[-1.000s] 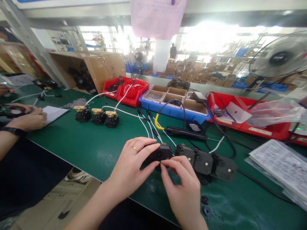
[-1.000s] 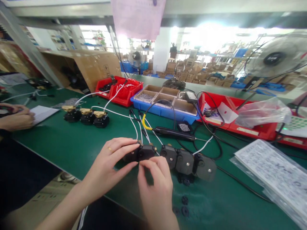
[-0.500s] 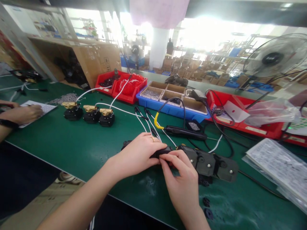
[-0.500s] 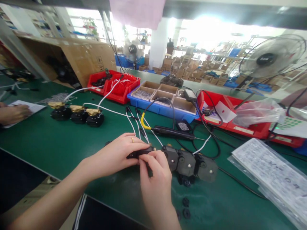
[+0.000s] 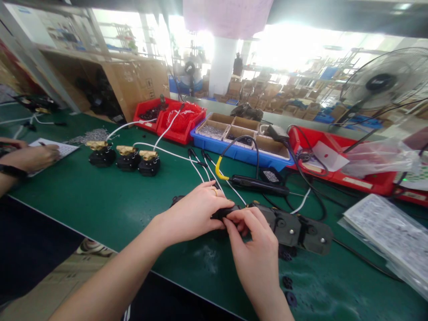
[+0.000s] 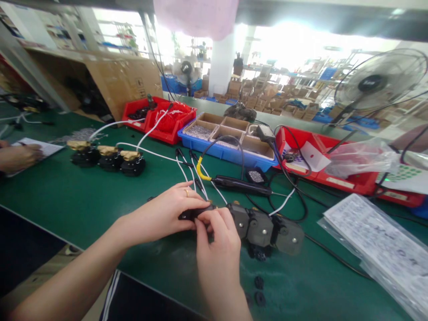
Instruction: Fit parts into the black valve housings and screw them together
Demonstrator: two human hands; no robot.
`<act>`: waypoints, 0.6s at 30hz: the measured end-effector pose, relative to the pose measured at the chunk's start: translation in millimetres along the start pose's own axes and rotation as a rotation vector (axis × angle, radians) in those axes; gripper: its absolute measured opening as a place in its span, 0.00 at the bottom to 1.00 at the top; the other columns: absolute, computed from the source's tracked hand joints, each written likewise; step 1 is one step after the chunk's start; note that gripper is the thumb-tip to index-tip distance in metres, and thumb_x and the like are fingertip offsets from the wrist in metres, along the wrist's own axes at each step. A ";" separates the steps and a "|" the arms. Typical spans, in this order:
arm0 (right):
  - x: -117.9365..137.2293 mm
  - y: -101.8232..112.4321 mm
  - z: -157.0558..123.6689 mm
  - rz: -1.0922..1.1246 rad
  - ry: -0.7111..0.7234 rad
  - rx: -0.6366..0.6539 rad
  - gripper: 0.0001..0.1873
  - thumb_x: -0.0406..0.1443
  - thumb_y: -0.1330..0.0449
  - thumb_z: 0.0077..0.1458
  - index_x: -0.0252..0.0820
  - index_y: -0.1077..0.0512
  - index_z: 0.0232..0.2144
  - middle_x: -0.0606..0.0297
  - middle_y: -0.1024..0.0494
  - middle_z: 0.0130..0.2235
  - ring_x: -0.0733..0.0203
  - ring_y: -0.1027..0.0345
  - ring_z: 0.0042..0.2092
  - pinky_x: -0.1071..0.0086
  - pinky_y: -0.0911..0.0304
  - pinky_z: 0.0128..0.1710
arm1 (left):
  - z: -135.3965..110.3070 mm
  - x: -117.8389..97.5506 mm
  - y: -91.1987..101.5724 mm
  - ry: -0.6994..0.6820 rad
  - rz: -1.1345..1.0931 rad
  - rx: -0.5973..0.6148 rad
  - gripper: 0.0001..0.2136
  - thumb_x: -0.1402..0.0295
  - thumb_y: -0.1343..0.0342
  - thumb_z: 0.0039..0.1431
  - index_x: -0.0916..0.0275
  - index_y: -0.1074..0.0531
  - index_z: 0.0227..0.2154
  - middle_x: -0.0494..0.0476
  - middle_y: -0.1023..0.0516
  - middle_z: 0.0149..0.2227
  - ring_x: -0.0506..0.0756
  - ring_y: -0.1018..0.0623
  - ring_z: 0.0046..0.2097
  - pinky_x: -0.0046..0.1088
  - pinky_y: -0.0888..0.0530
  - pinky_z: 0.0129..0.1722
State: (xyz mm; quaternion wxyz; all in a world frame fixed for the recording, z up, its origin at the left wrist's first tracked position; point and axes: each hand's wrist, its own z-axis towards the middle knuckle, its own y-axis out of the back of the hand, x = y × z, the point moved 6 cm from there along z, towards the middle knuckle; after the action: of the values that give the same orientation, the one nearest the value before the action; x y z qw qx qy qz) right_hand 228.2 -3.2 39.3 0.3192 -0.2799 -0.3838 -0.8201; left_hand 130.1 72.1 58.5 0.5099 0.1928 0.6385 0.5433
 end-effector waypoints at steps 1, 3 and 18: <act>0.6 -0.6 0.5 -0.004 -0.012 -0.007 0.08 0.27 0.44 0.59 0.39 0.30 0.29 0.70 0.33 0.30 0.70 0.39 0.29 0.77 0.41 0.29 | 0.0 0.5 -0.5 0.009 -0.004 0.007 0.15 0.71 0.33 0.56 0.60 0.23 0.47 0.56 0.19 0.45 0.58 0.22 0.50 0.45 0.44 0.68; 3.3 1.0 0.9 0.001 -0.027 -0.005 0.07 0.28 0.43 0.59 0.39 0.30 0.29 0.71 0.34 0.29 0.70 0.40 0.28 0.78 0.42 0.27 | 0.0 1.2 -1.0 0.030 -0.010 0.022 0.15 0.71 0.33 0.56 0.61 0.23 0.47 0.56 0.19 0.45 0.58 0.23 0.51 0.46 0.46 0.69; -144.6 91.9 130.9 -0.533 -0.068 0.263 0.07 0.28 0.38 0.56 0.39 0.20 0.34 0.62 0.20 0.38 0.57 0.25 0.41 0.66 0.32 0.48 | -3.0 7.4 6.4 0.135 -0.101 0.093 0.14 0.71 0.38 0.62 0.56 0.24 0.51 0.53 0.20 0.49 0.58 0.24 0.54 0.50 0.52 0.70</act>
State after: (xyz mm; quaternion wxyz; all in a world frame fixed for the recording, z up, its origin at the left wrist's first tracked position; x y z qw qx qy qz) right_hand 416.6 101.1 50.7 0.1130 -0.1529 -0.5574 -0.8082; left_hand 122.5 78.7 60.6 0.4830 0.1470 0.7047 0.4984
